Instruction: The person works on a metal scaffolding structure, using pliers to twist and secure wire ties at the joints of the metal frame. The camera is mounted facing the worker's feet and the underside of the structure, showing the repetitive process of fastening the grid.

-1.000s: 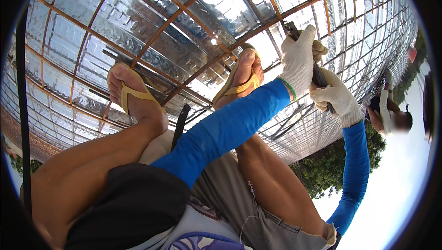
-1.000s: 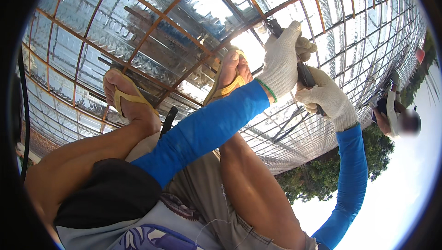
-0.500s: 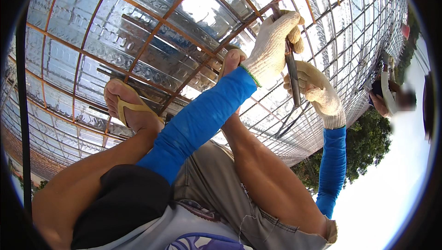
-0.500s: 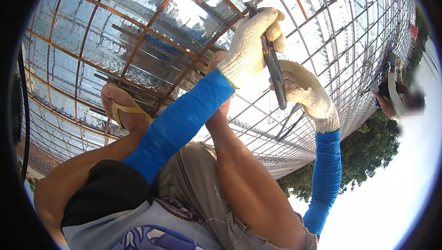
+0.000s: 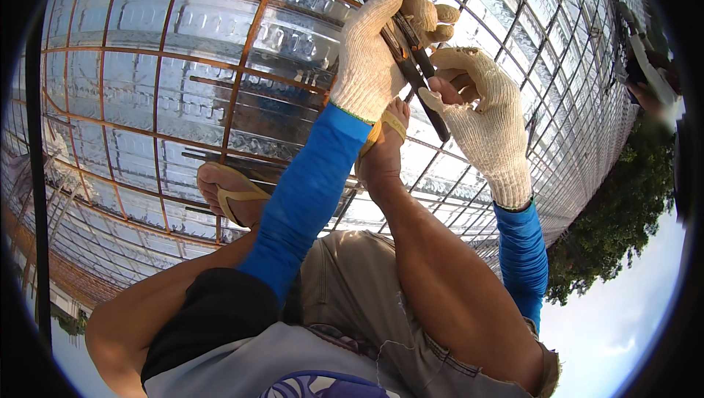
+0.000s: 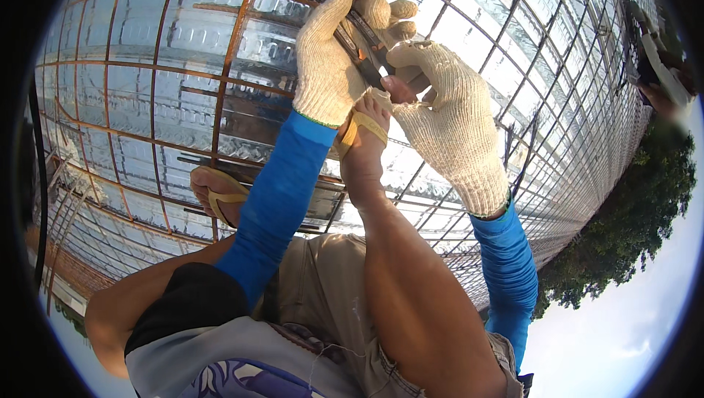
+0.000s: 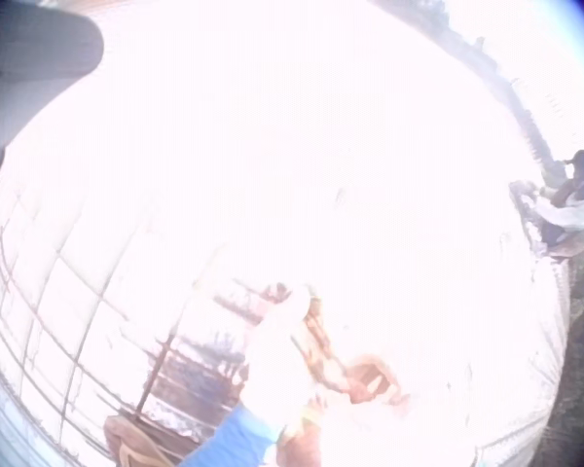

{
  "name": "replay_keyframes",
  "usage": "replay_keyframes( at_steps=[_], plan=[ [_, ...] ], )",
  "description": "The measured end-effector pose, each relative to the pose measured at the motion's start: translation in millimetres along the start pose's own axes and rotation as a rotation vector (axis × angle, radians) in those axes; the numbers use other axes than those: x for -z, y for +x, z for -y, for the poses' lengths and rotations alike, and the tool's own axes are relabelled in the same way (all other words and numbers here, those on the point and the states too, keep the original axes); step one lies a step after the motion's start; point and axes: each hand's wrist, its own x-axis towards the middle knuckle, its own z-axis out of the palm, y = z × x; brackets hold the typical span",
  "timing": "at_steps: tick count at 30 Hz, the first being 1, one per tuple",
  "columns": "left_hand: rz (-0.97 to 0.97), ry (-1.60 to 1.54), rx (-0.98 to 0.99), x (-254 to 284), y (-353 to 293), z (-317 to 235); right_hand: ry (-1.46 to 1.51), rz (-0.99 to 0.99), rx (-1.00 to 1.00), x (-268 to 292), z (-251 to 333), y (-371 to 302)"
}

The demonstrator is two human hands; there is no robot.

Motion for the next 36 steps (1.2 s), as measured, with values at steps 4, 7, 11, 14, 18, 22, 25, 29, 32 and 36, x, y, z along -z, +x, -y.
replay_keyframes(
  at_steps=[4,7,11,14,18,22,25,29,32,36],
  plan=[
    [-0.095,0.074,0.078,-13,-11,1,-0.132,-0.146,0.121,-26,-5,3],
    [-0.105,0.031,0.027,-7,-10,-2,-0.049,-0.189,0.012,-38,1,8],
    [-0.104,0.012,0.012,-4,-6,-8,0.031,-0.106,-0.065,-31,3,21],
    [-0.104,0.054,0.111,-8,-3,-10,0.012,-0.153,0.015,-36,-5,29],
    [-0.237,-0.038,0.206,1,1,-1,0.093,-0.193,0.08,-41,-2,42],
    [-0.21,-0.128,0.157,6,5,10,0.3,-0.208,-0.028,-45,7,48],
    [-0.115,-0.029,0.116,5,7,16,0.271,-0.275,-0.046,-49,8,51],
    [-0.075,-0.01,0.023,-1,10,17,0.227,-0.293,-0.08,-53,2,65],
    [-0.16,-0.016,0.001,0,9,18,0.101,-0.249,-0.09,-57,2,78],
    [-0.201,-0.031,0.012,9,6,21,0.044,-0.227,-0.117,-77,-23,82]
  ],
)
